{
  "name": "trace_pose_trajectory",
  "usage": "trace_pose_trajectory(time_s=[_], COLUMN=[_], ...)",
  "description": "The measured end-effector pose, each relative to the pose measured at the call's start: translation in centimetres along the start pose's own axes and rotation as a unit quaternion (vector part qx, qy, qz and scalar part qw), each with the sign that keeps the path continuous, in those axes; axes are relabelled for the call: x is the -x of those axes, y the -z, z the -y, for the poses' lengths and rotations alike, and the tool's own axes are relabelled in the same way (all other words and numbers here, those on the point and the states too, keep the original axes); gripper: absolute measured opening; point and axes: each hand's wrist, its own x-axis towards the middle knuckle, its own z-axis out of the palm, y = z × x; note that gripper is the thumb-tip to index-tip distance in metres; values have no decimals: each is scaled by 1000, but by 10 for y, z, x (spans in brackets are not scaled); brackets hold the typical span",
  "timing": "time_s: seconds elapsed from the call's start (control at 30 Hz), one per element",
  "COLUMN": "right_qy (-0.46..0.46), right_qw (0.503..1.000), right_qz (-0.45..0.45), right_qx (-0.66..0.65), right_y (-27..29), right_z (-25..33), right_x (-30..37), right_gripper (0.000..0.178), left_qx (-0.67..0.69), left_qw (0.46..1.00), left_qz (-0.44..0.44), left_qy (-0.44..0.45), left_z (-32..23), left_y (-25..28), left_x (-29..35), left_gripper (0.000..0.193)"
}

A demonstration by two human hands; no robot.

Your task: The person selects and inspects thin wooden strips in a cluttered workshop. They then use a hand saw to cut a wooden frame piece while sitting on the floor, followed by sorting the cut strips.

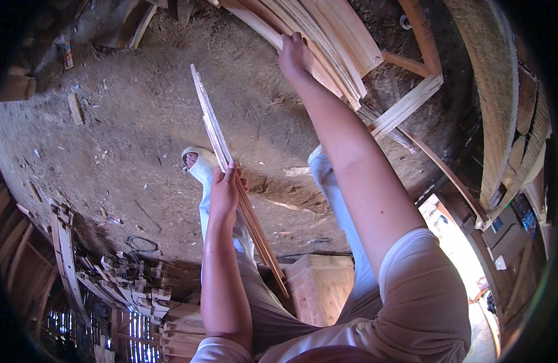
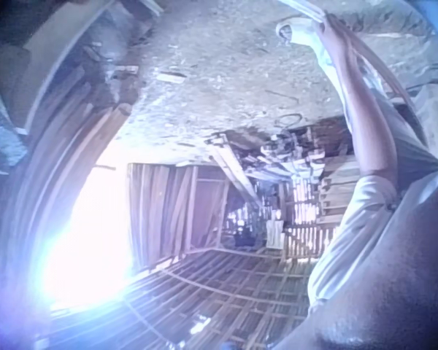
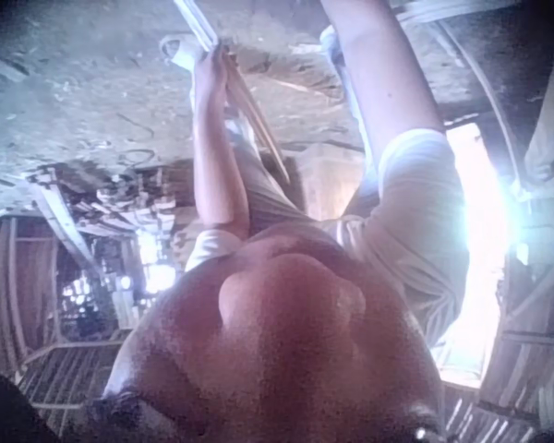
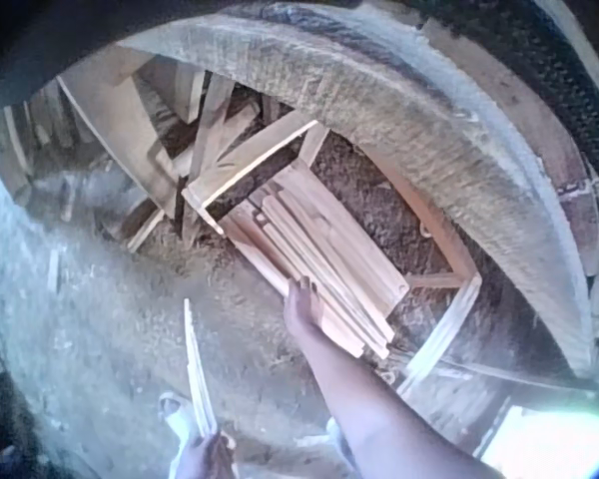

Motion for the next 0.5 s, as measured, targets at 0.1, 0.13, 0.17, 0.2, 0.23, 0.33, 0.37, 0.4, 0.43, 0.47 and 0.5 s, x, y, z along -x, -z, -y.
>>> trace_pose_trajectory(time_s=[0.1,0.13,0.17,0.2,0.23,0.33,0.37,0.4,0.43,0.47,0.5], right_qy=[1,3,5,4,3,-14,-26,-24,-22,-21,-15], right_qw=[1000,1000,1000,1000,1000,999,999,999,999,999,998], right_qz=[1,0,-2,-1,0,18,27,22,17,12,-8], right_qx=[18,24,29,29,29,31,35,35,36,38,53], right_y=[-1,-2,-2,-2,-2,4,4,3,1,-6,-17], right_z=[1,0,1,1,1,10,9,9,10,10,10], right_x=[1,2,2,2,2,4,5,5,5,7,10], right_gripper=[23,24,25,25,26,28,29,30,30,31,40], left_qx=[15,6,-2,-12,-10,-19,-32,-45,-39,-40,-35], left_qw=[1000,1000,1000,1000,1000,999,999,998,998,998,998], left_qz=[8,7,5,3,11,26,30,33,42,50,53], left_qy=[-1,-3,-5,-7,-4,-4,-7,-10,-8,-5,-3], left_z=[-3,-4,-5,-7,-9,-12,-14,-16,-18,-20,-19], left_y=[1,1,-1,-2,-3,-1,-2,-3,-3,-2,-4], left_x=[-2,-2,-2,-1,-1,-5,-6,-7,-7,-9,-9], left_gripper=[21,22,24,26,25,24,24,24,25,26,27])
